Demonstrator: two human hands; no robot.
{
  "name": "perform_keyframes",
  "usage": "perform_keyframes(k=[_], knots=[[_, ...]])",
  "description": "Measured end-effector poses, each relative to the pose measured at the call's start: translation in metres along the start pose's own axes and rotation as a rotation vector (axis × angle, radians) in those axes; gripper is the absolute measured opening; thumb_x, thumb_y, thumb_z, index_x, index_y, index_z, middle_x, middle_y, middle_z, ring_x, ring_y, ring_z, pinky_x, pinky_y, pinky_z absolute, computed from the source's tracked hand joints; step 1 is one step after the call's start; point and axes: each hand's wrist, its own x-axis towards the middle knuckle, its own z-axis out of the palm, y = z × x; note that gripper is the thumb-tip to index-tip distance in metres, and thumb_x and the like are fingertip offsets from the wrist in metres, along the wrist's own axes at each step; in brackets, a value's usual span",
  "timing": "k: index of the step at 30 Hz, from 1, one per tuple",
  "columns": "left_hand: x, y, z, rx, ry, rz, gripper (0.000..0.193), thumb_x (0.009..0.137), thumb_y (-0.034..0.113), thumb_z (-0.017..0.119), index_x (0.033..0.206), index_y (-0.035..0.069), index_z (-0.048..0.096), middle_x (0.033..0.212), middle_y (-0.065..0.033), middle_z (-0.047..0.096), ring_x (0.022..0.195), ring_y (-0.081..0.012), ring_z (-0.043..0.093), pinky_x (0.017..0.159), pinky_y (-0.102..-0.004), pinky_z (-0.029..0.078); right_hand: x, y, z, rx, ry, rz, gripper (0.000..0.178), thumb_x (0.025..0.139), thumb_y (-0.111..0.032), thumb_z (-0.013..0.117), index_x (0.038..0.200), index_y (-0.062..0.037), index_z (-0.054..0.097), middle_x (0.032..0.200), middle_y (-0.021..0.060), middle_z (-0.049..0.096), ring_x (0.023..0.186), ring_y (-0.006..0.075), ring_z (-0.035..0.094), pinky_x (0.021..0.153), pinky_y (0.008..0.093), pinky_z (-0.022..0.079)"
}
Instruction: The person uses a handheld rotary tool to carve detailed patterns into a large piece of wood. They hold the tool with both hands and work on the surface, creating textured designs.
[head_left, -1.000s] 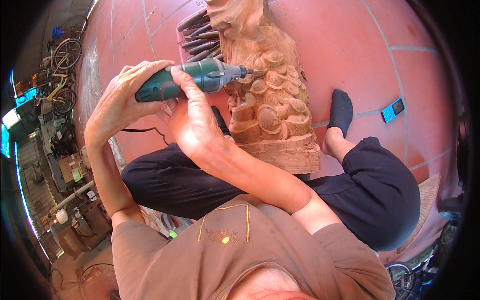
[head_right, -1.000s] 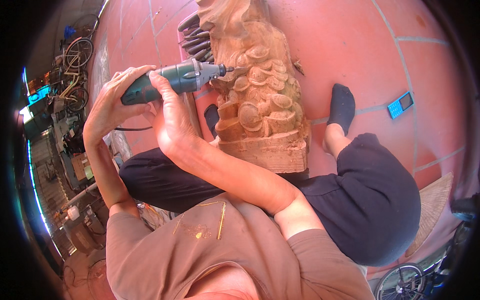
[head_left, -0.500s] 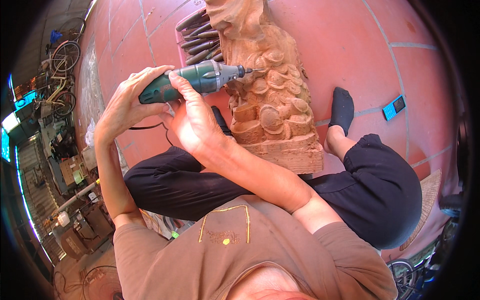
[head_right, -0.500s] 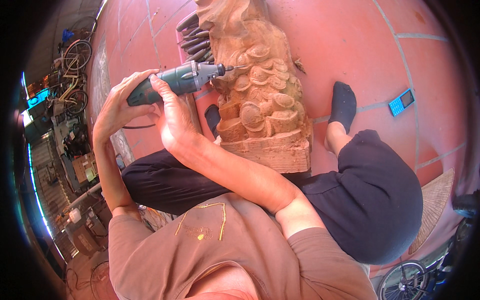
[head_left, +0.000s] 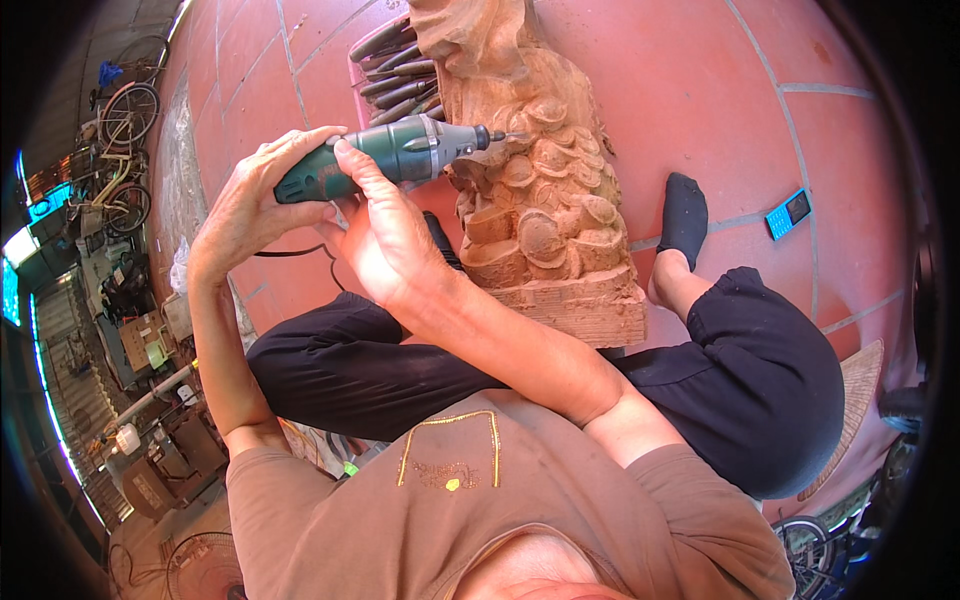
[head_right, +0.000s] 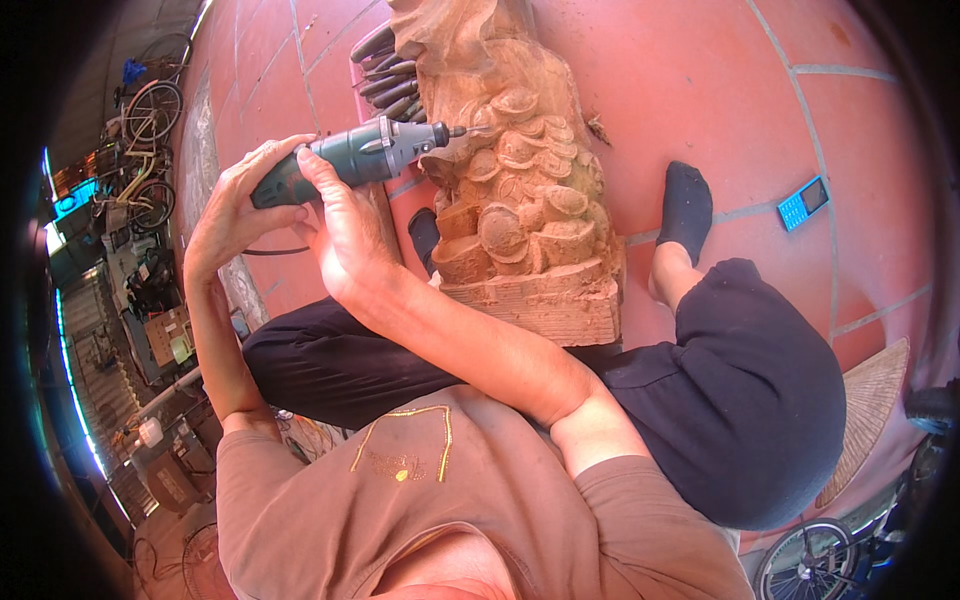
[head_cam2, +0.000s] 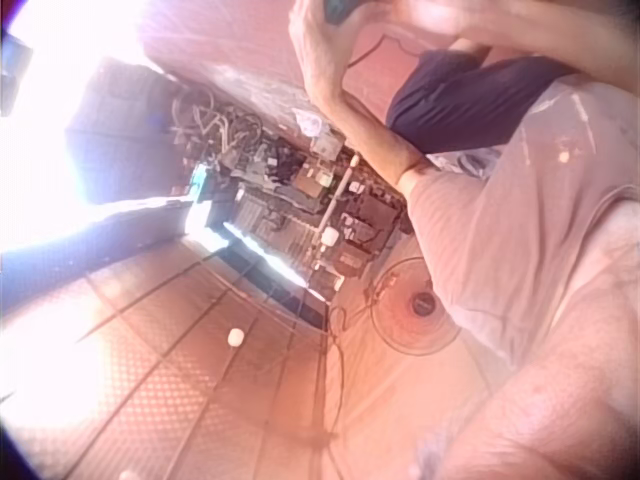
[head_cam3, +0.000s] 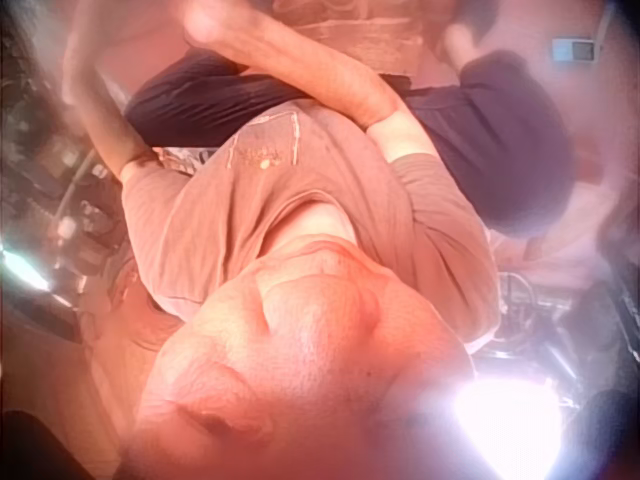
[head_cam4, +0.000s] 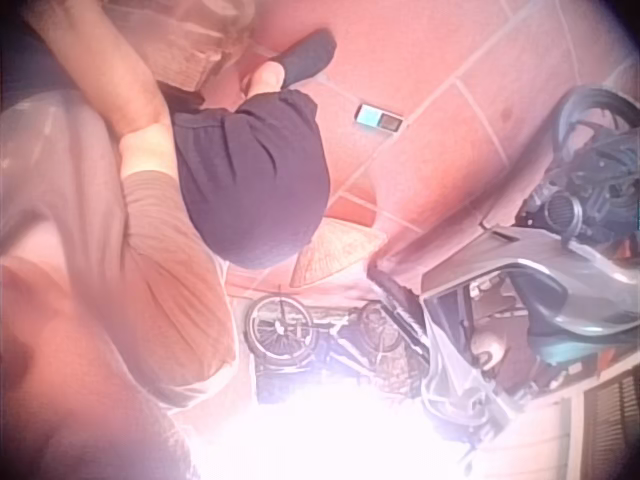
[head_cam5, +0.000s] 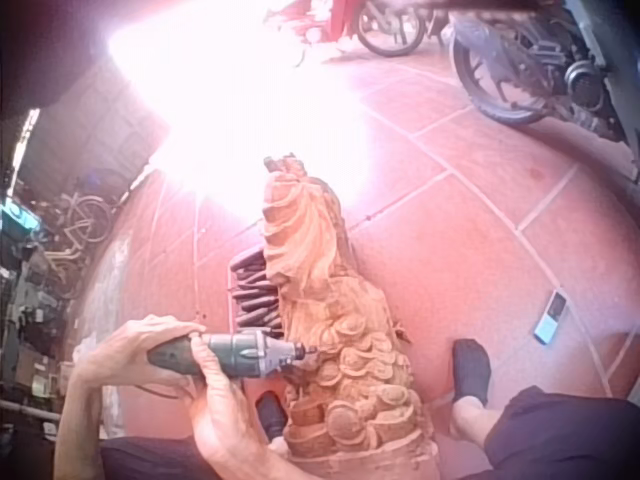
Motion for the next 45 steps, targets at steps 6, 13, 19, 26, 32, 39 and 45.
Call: perform_keyframes(k=[6, 13, 19, 26, 32, 39, 45], knots=[[0.000, 0.002, -0.001, -0.017, 0.014, -0.015, 0.077, 0.067, 0.012, 0.085, 0.138, 0.006, 0.059, 0.116, -0.0169, 0.067, 0.107, -0.0339, 0.064, 0.096, -0.0423, 0.049, 0.001, -0.003, 0.003, -0.013, -0.026, -0.016, 0.032, 0.095, -0.023, 0.075, 0.122, -0.0170, 0.059, 0.119, -0.0018, 0.060, 0.115, 0.0126, 0.055, 0.100, 0.0412, 0.046], [0.001, 0.000, 0.001, -0.015, 0.012, -0.010, 0.077, 0.067, 0.013, 0.085, 0.139, 0.006, 0.059, 0.118, -0.0174, 0.067, 0.107, -0.0340, 0.064, 0.096, -0.0420, 0.049, 0.009, -0.001, -0.007, -0.021, -0.070, -0.005, 0.038, 0.092, -0.023, 0.079, 0.121, -0.0227, 0.055, 0.120, -0.0047, 0.055, 0.113, 0.0132, 0.052, 0.090, 0.0391, 0.046], [0.001, -0.002, 0.003, -0.053, -0.002, -0.018, 0.077, 0.067, 0.013, 0.085, 0.140, 0.007, 0.059, 0.115, -0.0174, 0.067, 0.105, -0.0338, 0.064, 0.095, -0.0427, 0.049, 0.007, 0.000, -0.008, -0.021, -0.050, -0.001, 0.038, 0.092, -0.023, 0.079, 0.121, -0.0228, 0.055, 0.118, -0.0053, 0.056, 0.111, 0.0125, 0.053, 0.090, 0.0379, 0.046], [0.000, -0.003, 0.001, -0.063, -0.021, -0.016, 0.078, 0.067, 0.013, 0.085, 0.140, 0.008, 0.059, 0.114, -0.0170, 0.067, 0.104, -0.0334, 0.064, 0.095, -0.0424, 0.048, 0.004, 0.003, -0.006, -0.004, -0.024, -0.001, 0.037, 0.092, -0.023, 0.079, 0.120, -0.0226, 0.054, 0.117, -0.0059, 0.056, 0.110, 0.0117, 0.053, 0.089, 0.0373, 0.046], [0.001, -0.002, 0.001, -0.062, 0.005, 0.007, 0.078, 0.067, 0.014, 0.085, 0.140, 0.007, 0.059, 0.115, -0.0170, 0.067, 0.106, -0.0327, 0.064, 0.096, -0.0423, 0.048, 0.007, 0.000, -0.005, -0.028, -0.063, -0.019, 0.036, 0.093, -0.023, 0.078, 0.121, -0.0224, 0.055, 0.119, -0.0054, 0.055, 0.112, 0.0123, 0.053, 0.089, 0.0380, 0.046], [0.002, -0.004, 0.003, -0.055, -0.003, 0.005, 0.077, 0.068, 0.015, 0.085, 0.140, 0.007, 0.059, 0.115, -0.0170, 0.067, 0.106, -0.0331, 0.064, 0.096, -0.0427, 0.048, 0.004, -0.001, -0.001, -0.010, 0.009, -0.026, 0.032, 0.095, -0.023, 0.077, 0.121, -0.0181, 0.059, 0.113, -0.0030, 0.059, 0.107, 0.0109, 0.055, 0.092, 0.0382, 0.046], [0.003, -0.005, 0.000, -0.006, -0.029, 0.002, 0.078, 0.067, 0.014, 0.085, 0.140, 0.007, 0.059, 0.114, -0.0171, 0.066, 0.102, -0.0328, 0.063, 0.095, -0.0426, 0.048, 0.003, 0.000, -0.003, 0.023, -0.027, -0.007, 0.028, 0.096, -0.021, 0.075, 0.119, -0.0180, 0.061, 0.113, -0.0037, 0.061, 0.107, 0.0099, 0.055, 0.090, 0.0357, 0.047]])
